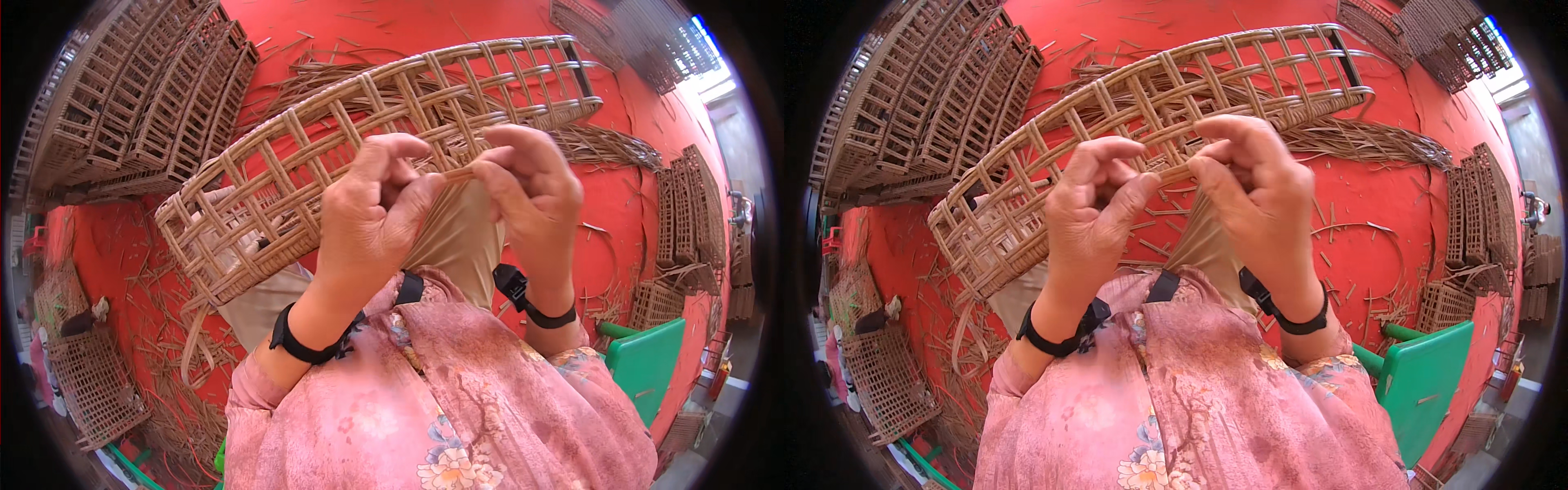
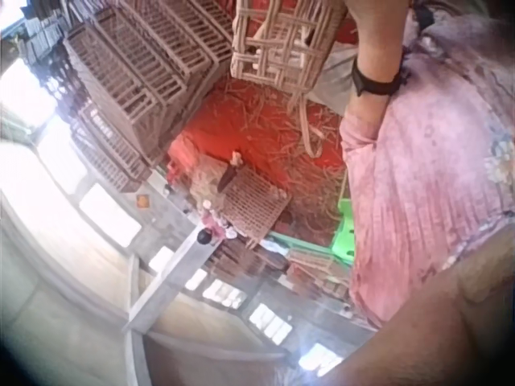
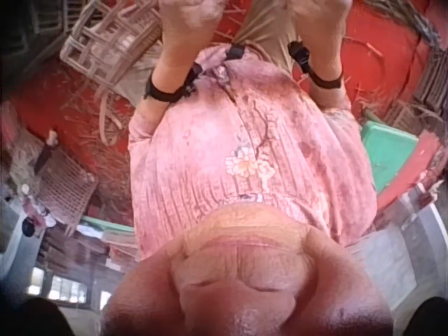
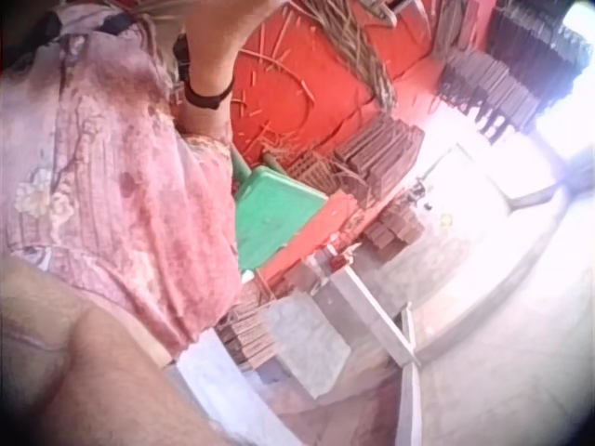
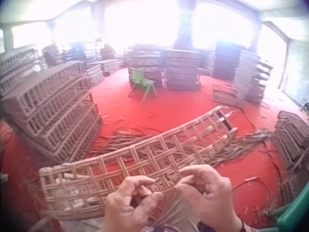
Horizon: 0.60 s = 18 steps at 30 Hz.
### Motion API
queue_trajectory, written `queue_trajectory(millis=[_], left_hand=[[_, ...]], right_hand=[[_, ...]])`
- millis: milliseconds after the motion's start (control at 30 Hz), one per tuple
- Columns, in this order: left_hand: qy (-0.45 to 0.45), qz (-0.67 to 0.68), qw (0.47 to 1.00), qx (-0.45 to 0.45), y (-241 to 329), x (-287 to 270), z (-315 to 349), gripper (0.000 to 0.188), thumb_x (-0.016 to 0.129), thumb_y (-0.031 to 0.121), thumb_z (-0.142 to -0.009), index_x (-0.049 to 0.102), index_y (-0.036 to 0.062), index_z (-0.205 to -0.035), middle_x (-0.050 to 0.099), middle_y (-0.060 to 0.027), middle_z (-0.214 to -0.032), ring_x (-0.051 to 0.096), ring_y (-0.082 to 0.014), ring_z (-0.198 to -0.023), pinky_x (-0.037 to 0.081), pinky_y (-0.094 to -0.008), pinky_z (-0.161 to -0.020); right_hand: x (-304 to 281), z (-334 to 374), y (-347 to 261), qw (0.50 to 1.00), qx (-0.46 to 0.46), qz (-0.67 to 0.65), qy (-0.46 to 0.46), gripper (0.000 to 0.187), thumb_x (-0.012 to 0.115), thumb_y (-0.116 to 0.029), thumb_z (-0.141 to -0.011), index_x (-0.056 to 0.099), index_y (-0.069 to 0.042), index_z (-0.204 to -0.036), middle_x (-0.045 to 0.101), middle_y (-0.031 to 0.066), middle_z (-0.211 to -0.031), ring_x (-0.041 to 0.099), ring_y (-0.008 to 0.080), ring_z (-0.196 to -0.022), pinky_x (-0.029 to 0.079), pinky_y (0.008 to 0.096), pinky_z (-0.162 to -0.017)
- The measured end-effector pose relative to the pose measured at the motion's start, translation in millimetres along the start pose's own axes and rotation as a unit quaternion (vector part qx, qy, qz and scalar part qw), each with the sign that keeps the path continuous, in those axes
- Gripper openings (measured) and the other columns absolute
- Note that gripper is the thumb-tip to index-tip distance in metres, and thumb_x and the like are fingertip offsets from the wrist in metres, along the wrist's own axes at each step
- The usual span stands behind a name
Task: Weaving thin strips of bamboo or wood into a large rectangular frame for furniture.
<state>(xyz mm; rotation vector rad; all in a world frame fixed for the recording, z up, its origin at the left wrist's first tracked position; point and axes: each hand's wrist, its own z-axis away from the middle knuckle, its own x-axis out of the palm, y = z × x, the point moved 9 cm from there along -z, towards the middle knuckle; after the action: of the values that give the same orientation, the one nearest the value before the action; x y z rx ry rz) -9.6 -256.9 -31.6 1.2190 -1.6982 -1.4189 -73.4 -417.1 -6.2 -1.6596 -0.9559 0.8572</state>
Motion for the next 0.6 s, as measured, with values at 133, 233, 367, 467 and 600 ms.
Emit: queue_trajectory(millis=[133, 233, 367, 467, 600], left_hand=[[0.064, -0.157, 0.985, -0.018, 9, -7, 7, 0.023, 0.066, 0.001, -0.086, 0.058, 0.0049, -0.107, 0.058, -0.0076, -0.064, 0.059, -0.019, -0.054, 0.047, -0.0327, -0.054], [0.075, -0.186, 0.979, -0.025, 7, -9, 8, 0.023, 0.066, 0.0, -0.085, 0.057, 0.0052, -0.106, 0.058, -0.0084, -0.064, 0.061, -0.02, -0.055, 0.048, -0.0337, -0.056], [0.062, -0.205, 0.977, -0.016, 5, -5, -1, 0.022, 0.066, 0.001, -0.086, 0.057, 0.0046, -0.105, 0.06, -0.0097, -0.066, 0.062, -0.0219, -0.057, 0.049, -0.0351, -0.057], [0.064, -0.161, 0.984, -0.031, 0, -1, -3, 0.02, 0.067, 0.001, -0.087, 0.057, 0.0039, -0.104, 0.061, -0.0095, -0.068, 0.062, -0.0197, -0.059, 0.049, -0.0335, -0.058], [0.052, -0.125, 0.988, -0.078, -6, -2, -3, 0.019, 0.066, 0.0, -0.09, 0.057, 0.0038, -0.106, 0.057, 0.0028, -0.076, 0.052, -0.0031, -0.069, 0.044, -0.0203, -0.062]], right_hand=[[2, -9, 17, 0.99, -0.04, 0.138, 0.008, 0.028, 0.062, 0.0, -0.091, 0.06, -0.002, -0.119, 0.071, 0.0083, -0.084, 0.064, 0.0106, -0.068, 0.051, 0.0246, -0.063], [8, -12, 19, 0.976, -0.062, 0.206, -0.022, 0.033, 0.061, -0.002, -0.089, 0.058, -0.004, -0.121, 0.073, 0.0116, -0.09, 0.069, 0.0203, -0.069, 0.053, 0.0308, -0.064], [18, -13, 17, 0.957, -0.089, 0.266, -0.072, 0.038, 0.058, -0.001, -0.087, 0.056, -0.005, -0.124, 0.074, 0.0125, -0.097, 0.071, 0.0277, -0.076, 0.054, 0.0357, -0.065], [21, -14, 13, 0.948, -0.111, 0.28, -0.105, 0.043, 0.056, 0.0, -0.087, 0.053, -0.005, -0.129, 0.073, 0.0146, -0.1, 0.07, 0.0325, -0.084, 0.054, 0.0382, -0.068], [19, -13, 19, 0.965, -0.078, 0.221, -0.119, 0.051, 0.053, 0.008, -0.086, 0.05, -0.005, -0.135, 0.072, 0.013, -0.109, 0.064, 0.0109, -0.07, 0.051, 0.0276, -0.066]])
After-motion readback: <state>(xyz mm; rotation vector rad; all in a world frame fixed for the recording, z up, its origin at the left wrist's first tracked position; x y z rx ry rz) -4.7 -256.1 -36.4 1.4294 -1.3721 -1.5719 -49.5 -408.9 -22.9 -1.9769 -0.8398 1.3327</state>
